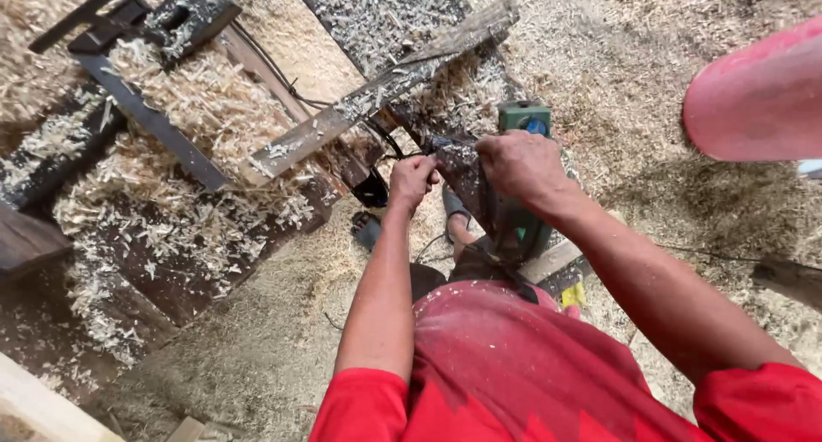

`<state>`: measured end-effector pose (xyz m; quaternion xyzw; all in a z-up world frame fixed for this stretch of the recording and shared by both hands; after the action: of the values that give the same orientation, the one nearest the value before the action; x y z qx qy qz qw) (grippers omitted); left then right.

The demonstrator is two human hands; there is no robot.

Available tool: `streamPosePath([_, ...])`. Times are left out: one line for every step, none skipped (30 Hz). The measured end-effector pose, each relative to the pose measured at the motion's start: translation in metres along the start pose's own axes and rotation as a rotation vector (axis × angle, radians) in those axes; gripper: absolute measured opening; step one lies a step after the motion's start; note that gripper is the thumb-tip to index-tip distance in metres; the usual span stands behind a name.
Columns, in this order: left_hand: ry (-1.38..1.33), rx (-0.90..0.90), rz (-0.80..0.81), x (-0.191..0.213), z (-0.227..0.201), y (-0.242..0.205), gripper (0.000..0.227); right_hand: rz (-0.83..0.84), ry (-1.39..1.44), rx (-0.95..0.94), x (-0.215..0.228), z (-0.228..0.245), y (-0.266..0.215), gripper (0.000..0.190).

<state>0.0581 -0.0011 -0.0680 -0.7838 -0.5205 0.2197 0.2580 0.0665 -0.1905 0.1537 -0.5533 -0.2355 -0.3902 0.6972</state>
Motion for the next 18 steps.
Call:
streamPosePath([0.016,0.019,-0.006,-0.002,-0.004,-0.007,0.032,-0.058,-0.022,0.035,-0.001,0.005,-0.006,0.021])
streamPosePath([0.031,0.038,-0.011,-0.004,-0.008,-0.014,0.031,-0.117,-0.044,0.070,-0.002,0.009,-0.013,0.018])
streamPosePath([0.030,0.039,-0.010,-0.004,-0.004,-0.014,0.031,-0.115,-0.045,0.069,-0.005,0.010,-0.015,0.018])
streamPosePath([0.017,0.031,-0.010,-0.005,-0.002,-0.015,0.031,-0.152,-0.073,0.101,-0.005,0.014,-0.019,0.015])
streamPosePath([0.006,0.013,-0.011,-0.004,-0.004,-0.010,0.032,-0.198,-0.103,0.134,-0.001,0.018,-0.019,0.013])
streamPosePath([0.007,0.004,-0.010,-0.005,-0.010,-0.009,0.032,-0.206,-0.106,0.134,-0.002,0.019,-0.020,0.013])
streamPosePath([0.072,0.010,-0.028,-0.005,-0.012,-0.012,0.032,-0.228,-0.102,0.162,-0.003,0.025,-0.022,0.012])
streamPosePath([0.137,0.016,-0.046,-0.003,-0.015,-0.014,0.033,-0.250,-0.097,0.189,-0.005,0.030,-0.024,0.012])
streamPosePath([0.134,0.019,-0.044,-0.004,-0.015,-0.013,0.033,-0.246,-0.099,0.188,-0.007,0.031,-0.025,0.012])
streamPosePath([0.129,0.016,-0.042,-0.005,-0.016,-0.012,0.030,-0.243,-0.104,0.180,-0.009,0.031,-0.027,0.014])
streamPosePath([0.123,0.011,-0.044,-0.004,-0.018,-0.011,0.028,-0.243,-0.109,0.177,-0.011,0.033,-0.027,0.017])
streamPosePath([0.120,0.012,-0.046,-0.005,-0.019,-0.016,0.028,-0.240,-0.111,0.180,-0.014,0.036,-0.027,0.017])
streamPosePath([0.151,0.019,-0.054,-0.005,-0.023,-0.017,0.029,-0.245,-0.133,0.181,-0.015,0.038,-0.026,0.017])
streamPosePath([0.182,0.025,-0.063,-0.005,-0.027,-0.018,0.030,-0.250,-0.155,0.182,-0.017,0.041,-0.025,0.017])
streamPosePath([0.180,0.024,-0.062,-0.006,-0.023,-0.016,0.030,-0.250,-0.157,0.182,-0.020,0.044,-0.028,0.017])
streamPosePath([0.171,0.026,-0.057,-0.007,-0.017,-0.013,0.030,-0.245,-0.176,0.175,-0.025,0.047,-0.030,0.016])
streamPosePath([0.162,0.026,-0.054,-0.007,-0.014,-0.009,0.029,-0.244,-0.195,0.169,-0.028,0.051,-0.031,0.015])
streamPosePath([0.162,0.023,-0.054,-0.008,-0.017,-0.010,0.029,-0.246,-0.197,0.169,-0.034,0.055,-0.030,0.015])
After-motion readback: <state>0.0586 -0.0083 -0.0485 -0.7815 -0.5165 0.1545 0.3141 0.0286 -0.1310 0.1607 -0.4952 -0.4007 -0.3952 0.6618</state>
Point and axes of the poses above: each hand's wrist, its own y-axis towards the middle knuckle, its own x-axis out of the back of the hand, z = x × y, the point moved 7 cm from there along y, towards the middle knuckle, and after that the axes turned 7 degrees about z, right-handed, at the moved point
